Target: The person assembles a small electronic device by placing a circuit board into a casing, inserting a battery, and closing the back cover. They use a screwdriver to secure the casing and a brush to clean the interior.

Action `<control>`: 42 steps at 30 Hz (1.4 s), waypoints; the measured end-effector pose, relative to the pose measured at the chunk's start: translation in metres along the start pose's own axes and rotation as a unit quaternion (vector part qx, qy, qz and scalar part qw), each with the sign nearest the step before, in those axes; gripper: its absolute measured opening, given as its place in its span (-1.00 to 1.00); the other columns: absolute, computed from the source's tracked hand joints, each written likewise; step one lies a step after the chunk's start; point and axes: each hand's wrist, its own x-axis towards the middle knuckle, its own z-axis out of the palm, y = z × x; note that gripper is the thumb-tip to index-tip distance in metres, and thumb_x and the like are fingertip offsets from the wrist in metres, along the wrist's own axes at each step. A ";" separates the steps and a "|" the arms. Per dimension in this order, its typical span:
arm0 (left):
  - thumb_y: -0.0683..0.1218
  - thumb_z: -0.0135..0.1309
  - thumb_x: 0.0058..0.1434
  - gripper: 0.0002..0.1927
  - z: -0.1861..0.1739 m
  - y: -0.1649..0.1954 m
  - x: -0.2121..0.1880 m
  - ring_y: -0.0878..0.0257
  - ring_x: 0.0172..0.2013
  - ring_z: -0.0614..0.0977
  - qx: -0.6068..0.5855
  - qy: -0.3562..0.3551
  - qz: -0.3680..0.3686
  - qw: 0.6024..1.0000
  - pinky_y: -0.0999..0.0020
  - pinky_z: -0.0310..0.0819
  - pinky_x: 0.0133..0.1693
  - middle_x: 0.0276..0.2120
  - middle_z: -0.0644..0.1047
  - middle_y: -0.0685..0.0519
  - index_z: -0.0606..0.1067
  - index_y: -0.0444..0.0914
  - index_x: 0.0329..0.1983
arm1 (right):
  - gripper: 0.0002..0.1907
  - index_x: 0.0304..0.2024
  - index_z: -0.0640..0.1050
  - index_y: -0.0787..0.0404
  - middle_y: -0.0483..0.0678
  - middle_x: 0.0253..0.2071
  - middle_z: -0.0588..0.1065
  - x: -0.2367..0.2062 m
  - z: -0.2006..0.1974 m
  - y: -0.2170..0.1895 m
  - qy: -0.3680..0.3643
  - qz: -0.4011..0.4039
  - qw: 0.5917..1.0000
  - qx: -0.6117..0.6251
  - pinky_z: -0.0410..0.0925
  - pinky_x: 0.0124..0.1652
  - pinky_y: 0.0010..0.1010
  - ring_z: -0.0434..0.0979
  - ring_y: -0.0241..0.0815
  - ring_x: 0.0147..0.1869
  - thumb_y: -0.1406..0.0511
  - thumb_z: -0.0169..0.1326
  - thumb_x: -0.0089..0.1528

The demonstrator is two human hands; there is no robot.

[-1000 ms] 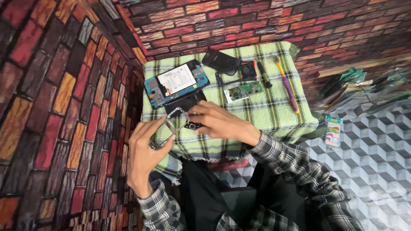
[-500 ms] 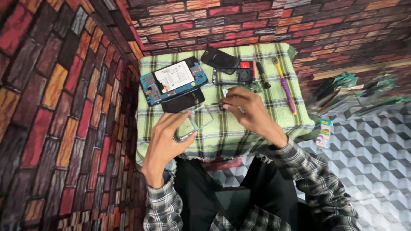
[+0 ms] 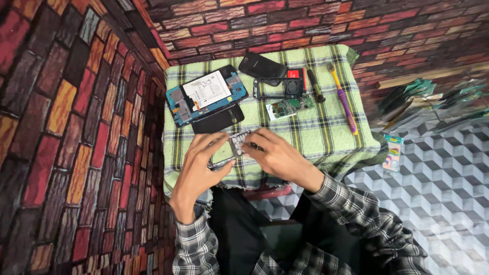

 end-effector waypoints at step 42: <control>-0.09 0.40 -0.01 -0.56 0.009 0.004 0.001 -0.01 -0.06 0.55 -0.041 0.028 -0.006 0.999 0.15 0.45 -0.01 -0.16 0.59 -0.04 0.61 -0.37 -0.08 | -0.52 0.05 0.58 0.40 0.06 0.01 0.48 0.005 -0.014 0.008 -0.095 -0.071 0.993 -0.014 0.36 0.11 -0.16 0.47 0.03 0.17 0.40 0.12 0.05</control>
